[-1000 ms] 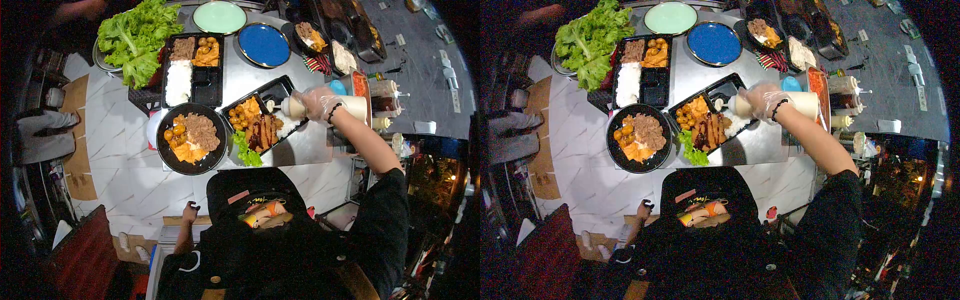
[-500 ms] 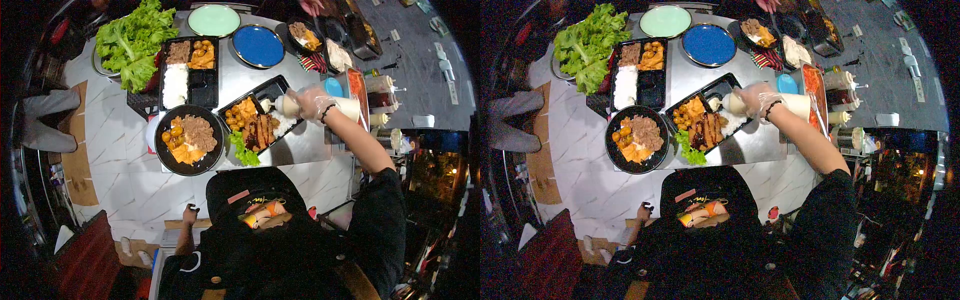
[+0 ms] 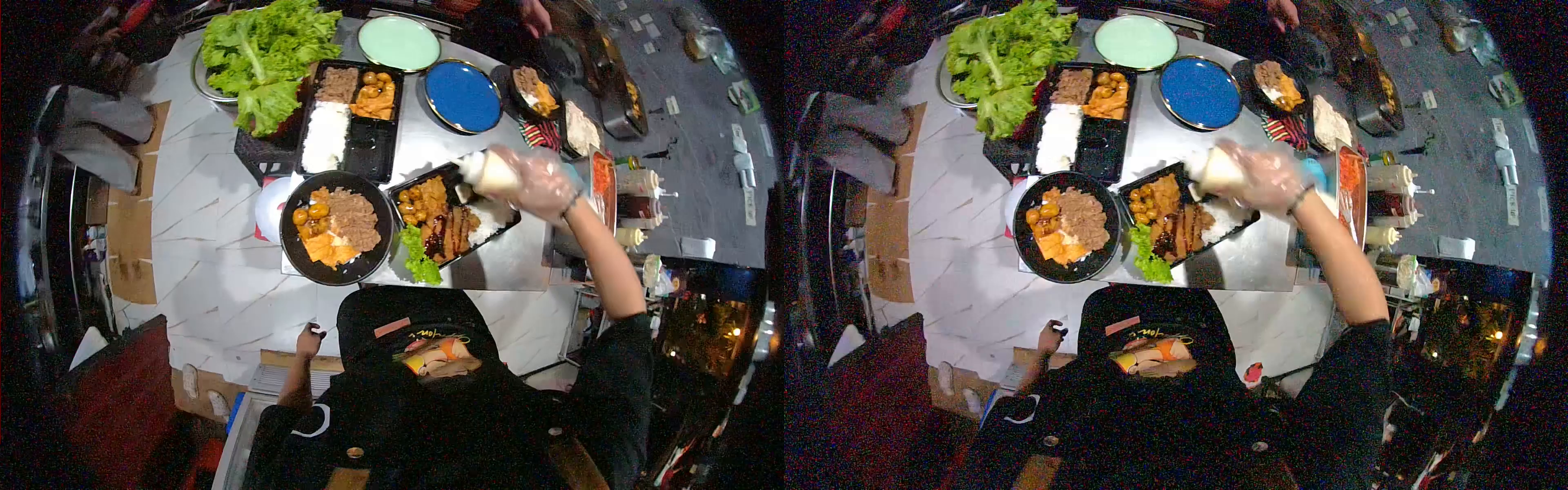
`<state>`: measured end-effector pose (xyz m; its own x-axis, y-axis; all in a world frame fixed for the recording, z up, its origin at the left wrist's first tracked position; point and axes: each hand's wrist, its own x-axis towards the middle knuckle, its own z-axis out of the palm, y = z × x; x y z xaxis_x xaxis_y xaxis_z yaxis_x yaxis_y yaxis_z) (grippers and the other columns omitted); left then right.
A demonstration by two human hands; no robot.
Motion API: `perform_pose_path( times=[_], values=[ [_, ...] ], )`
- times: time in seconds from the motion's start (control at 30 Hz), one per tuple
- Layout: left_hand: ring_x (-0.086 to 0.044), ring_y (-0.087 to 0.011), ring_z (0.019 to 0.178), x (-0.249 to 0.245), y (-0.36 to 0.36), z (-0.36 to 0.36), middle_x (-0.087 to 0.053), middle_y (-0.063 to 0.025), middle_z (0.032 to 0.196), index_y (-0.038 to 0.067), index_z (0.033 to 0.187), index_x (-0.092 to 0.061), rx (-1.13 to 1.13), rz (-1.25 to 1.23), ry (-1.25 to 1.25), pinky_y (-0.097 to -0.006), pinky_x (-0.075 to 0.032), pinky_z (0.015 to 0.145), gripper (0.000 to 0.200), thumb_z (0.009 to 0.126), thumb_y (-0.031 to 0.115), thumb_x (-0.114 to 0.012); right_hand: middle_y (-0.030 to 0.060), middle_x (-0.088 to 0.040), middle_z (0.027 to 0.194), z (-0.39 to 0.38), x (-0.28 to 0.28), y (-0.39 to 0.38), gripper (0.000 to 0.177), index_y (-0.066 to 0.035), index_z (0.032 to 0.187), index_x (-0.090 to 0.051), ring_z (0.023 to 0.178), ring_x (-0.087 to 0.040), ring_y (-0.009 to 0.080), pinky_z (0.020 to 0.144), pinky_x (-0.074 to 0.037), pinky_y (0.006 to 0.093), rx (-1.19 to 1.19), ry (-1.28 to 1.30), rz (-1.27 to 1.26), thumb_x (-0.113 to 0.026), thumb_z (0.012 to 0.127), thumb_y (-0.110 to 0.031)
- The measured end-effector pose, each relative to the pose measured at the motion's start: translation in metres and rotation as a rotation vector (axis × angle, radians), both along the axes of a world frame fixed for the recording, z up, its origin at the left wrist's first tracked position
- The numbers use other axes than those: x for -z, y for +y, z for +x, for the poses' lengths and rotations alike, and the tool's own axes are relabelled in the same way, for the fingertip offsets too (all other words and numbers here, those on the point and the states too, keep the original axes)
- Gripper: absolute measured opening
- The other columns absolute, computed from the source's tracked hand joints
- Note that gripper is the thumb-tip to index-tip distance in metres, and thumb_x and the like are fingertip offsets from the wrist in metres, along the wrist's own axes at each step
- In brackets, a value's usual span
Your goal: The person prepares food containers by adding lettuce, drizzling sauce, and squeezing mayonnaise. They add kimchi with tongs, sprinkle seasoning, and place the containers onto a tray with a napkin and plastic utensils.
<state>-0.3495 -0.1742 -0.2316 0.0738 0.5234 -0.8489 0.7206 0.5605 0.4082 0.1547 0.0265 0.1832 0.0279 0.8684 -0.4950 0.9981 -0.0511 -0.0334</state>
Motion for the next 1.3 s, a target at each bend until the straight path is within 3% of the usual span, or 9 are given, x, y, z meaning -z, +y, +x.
perform_pose_path(
  times=[0.23,0.3,0.33,0.5,0.6,0.77,0.87,1.23,1.3],
  values=[
    [-0.058,-0.0178,0.062,-0.002,-0.016,-0.002,-0.063,-0.0107,0.072,0.006,0.102,-0.051,-0.214,0.045,-0.112,-0.031,-0.046,0.06,0.034,0.076,0.021,-0.067,0.018,-0.062,0.081,-0.059,0.039,0.116,0.056,-0.014,0.126,-0.044,0.072,-0.062,0.0343,0.063,-0.05,0.0429,-0.428,-0.171,0.092,-0.061,0.073,-0.026],
    [-0.057,-0.0166,0.061,0.002,-0.037,-0.008,-0.062,-0.0093,0.07,0.006,0.102,-0.051,-0.292,0.062,-0.153,-0.0305,-0.045,0.058,0.034,0.076,0.021,-0.067,0.0169,-0.063,0.084,-0.09,0.032,0.131,0.028,-0.01,0.108,-0.055,0.078,-0.063,0.0329,0.063,-0.051,0.0409,-0.557,-0.317,0.132,-0.053,0.081,-0.018],
    [-0.056,-0.0149,0.06,0.01,-0.052,-0.014,-0.061,-0.0072,0.069,0.005,0.102,-0.05,-0.433,0.043,-0.293,-0.0295,-0.045,0.056,0.035,0.076,0.02,-0.067,0.0172,-0.063,0.085,-0.098,0.033,0.14,0.028,-0.01,0.109,-0.055,0.079,-0.063,0.0332,0.064,-0.051,0.0418,-0.56,-0.326,0.052,-0.053,0.082,-0.019],
    [-0.055,-0.014,0.059,0.001,-0.101,-0.014,-0.059,-0.0069,0.069,0.002,0.098,-0.049,-0.612,-0.059,-0.317,-0.0277,-0.044,0.054,0.031,0.076,0.014,-0.067,0.0144,-0.064,0.085,-0.12,0.048,0.156,0.023,-0.011,0.103,-0.059,0.08,-0.064,0.0318,0.061,-0.052,0.0414,-0.561,-0.459,0.034,-0.048,0.086,-0.022],
    [-0.054,-0.0135,0.058,-0.004,-0.117,-0.01,-0.059,-0.008,0.069,0.002,0.097,-0.049,-0.494,0.027,-0.223,-0.0274,-0.043,0.053,0.03,0.075,0.012,-0.066,0.0177,-0.064,0.078,-0.118,0.046,0.159,0.035,-0.008,0.104,-0.058,0.071,-0.063,0.0336,0.061,-0.051,0.0437,-0.646,-0.441,0.071,-0.033,0.094,-0.03],
    [-0.055,-0.0153,0.059,-0.035,-0.096,0.0,-0.059,-0.0094,0.072,0.002,0.097,-0.049,-0.382,-0.03,-0.064,-0.0298,-0.043,0.054,0.029,0.076,0.015,-0.065,0.0169,-0.064,0.079,-0.122,0.049,0.163,0.027,-0.009,0.104,-0.059,0.073,-0.063,0.0328,0.062,-0.051,0.0431,-0.592,-0.495,0.065,-0.042,0.09,-0.024],
    [-0.055,-0.0156,0.061,-0.002,-0.1,-0.004,-0.059,-0.0088,0.07,0.003,0.098,-0.049,-0.535,0.017,-0.247,-0.0303,-0.044,0.056,0.03,0.076,0.015,-0.065,0.0162,-0.064,0.079,-0.116,0.055,0.165,0.024,-0.01,0.105,-0.059,0.075,-0.063,0.0325,0.062,-0.052,0.0419,-0.649,-0.507,0.074,-0.045,0.087,-0.019],
    [-0.057,-0.0179,0.063,0.014,-0.13,-0.009,-0.061,-0.0111,0.074,0.001,0.101,-0.05,-0.532,0.002,-0.244,-0.0312,-0.044,0.06,0.033,0.076,0.018,-0.065,0.017,-0.064,0.08,-0.107,0.069,0.163,0.031,-0.014,0.115,-0.054,0.076,-0.063,0.0317,0.063,-0.051,0.0422,-0.672,-0.603,0.101,-0.048,0.085,-0.019],
    [-0.056,-0.019,0.066,0.021,-0.139,-0.011,-0.061,-0.0117,0.076,0.003,0.1,-0.051,-0.501,0.156,-0.236,-0.0314,-0.044,0.061,0.032,0.075,0.017,-0.064,0.0151,-0.065,0.083,-0.103,0.071,0.157,0.027,-0.006,0.09,-0.065,0.081,-0.064,0.0309,0.068,-0.052,0.041,-0.562,-0.49,0.184,-0.045,0.088,-0.023]
  ],
)
